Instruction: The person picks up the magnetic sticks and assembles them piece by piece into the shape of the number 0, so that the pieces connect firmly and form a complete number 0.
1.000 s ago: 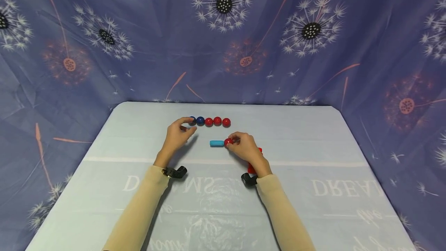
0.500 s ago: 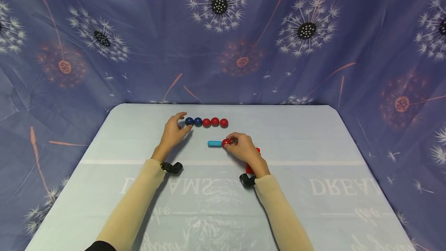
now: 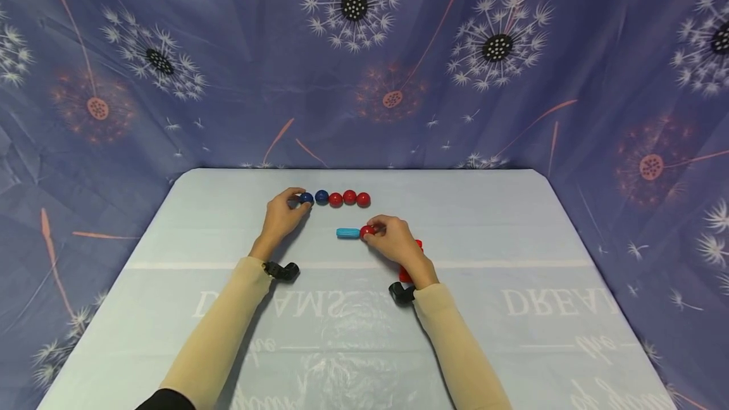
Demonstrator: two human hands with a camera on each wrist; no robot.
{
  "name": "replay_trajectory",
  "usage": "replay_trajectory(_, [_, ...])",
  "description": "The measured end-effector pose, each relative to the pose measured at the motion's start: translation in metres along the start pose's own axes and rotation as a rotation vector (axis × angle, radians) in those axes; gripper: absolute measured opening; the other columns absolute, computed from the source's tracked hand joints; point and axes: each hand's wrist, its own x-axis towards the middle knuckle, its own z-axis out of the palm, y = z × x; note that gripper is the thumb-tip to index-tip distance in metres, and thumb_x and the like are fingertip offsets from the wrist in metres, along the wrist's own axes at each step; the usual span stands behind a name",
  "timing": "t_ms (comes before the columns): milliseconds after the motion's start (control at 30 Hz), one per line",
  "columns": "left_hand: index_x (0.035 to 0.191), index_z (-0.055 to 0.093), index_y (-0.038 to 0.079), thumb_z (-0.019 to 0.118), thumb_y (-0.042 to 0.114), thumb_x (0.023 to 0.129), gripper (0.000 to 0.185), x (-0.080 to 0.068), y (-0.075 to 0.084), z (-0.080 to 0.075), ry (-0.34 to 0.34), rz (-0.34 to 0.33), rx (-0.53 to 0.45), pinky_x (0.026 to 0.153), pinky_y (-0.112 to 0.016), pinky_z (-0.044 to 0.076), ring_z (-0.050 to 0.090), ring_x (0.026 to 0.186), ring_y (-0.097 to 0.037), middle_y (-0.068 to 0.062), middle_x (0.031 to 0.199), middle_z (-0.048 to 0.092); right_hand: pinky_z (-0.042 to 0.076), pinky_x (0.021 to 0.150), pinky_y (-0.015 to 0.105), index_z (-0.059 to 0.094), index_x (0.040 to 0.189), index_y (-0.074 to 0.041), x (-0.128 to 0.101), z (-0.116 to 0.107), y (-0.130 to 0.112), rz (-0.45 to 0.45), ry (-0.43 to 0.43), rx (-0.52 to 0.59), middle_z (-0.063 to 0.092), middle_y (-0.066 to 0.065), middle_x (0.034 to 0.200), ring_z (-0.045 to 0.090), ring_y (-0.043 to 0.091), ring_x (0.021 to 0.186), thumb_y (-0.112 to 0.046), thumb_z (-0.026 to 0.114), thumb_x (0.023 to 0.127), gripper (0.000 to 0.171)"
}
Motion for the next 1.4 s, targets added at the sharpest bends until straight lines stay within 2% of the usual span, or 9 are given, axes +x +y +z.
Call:
replay_trajectory(167, [0.121,0.064,0.006,0.071,0.018,0.086,0.038,-0.003,0.000,-0.002,0.006,-0.015,-0.006,0.096,-0.048,0.045,0.062,0.109,-0.034,-0.018,0.110,0.068,0.053,0.076,0.033,0.069,0.111,-0.012,0.000,0.000,-0.002,0.008,0.004,0.006,0.070,0.003,0.098,0.064,0.017,0.086,-0.025,0.075,0.084,0.030])
replay_trajectory(400, [0.120,0.065,0.006,0.072,0.017,0.085,0.037,-0.008,0.002,-0.007,0.030,0.005,-0.044,0.092,-0.049,0.046,0.062,0.107,-0.033,-0.017,0.107,0.069,0.053,0.078,0.033,0.068,0.113,-0.013,0.000,0.000,-0.002,0.020,-0.004,0.000,0.070,0.002,0.100,0.065,0.016,0.087,-0.027,0.074,0.085,0.032])
replay_trajectory(600, [0.121,0.065,0.009,0.072,0.020,0.086,0.037,-0.015,0.006,-0.009,0.045,0.001,-0.063,0.073,-0.041,0.048,0.065,0.095,-0.031,-0.014,0.107,0.070,0.054,0.077,0.034,0.068,0.113,-0.012,0.000,-0.001,-0.001,0.017,-0.009,0.025,0.071,0.004,0.101,0.067,0.016,0.088,-0.025,0.073,0.086,0.031])
replay_trajectory(800, [0.121,0.065,0.012,0.072,0.022,0.086,0.036,-0.026,0.011,-0.009,0.047,-0.001,-0.085,0.069,-0.037,0.049,0.066,0.087,-0.029,-0.013,0.108,0.070,0.053,0.079,0.035,0.068,0.114,-0.013,0.000,0.000,-0.001,0.026,-0.013,0.026,0.070,0.002,0.100,0.066,0.016,0.089,-0.026,0.073,0.086,0.031])
replay_trajectory(1033, [0.119,0.066,0.011,0.073,0.020,0.086,0.035,-0.042,0.009,-0.003,0.028,-0.001,-0.124,0.053,-0.027,0.046,0.056,0.055,-0.015,-0.013,0.106,0.070,0.053,0.081,0.036,0.067,0.114,-0.014,0.000,0.000,-0.002,0.028,-0.015,0.019,0.069,0.002,0.099,0.065,0.016,0.089,-0.027,0.072,0.086,0.032])
replay_trajectory(1400, [0.117,0.067,0.014,0.073,0.021,0.085,0.033,-0.055,0.012,0.004,-0.012,0.006,-0.135,0.050,-0.023,0.044,0.055,0.053,-0.010,-0.012,0.107,0.071,0.053,0.081,0.036,0.066,0.115,-0.013,0.001,0.000,0.000,0.040,-0.024,0.011,0.069,0.002,0.101,0.065,0.017,0.090,-0.029,0.071,0.086,0.033])
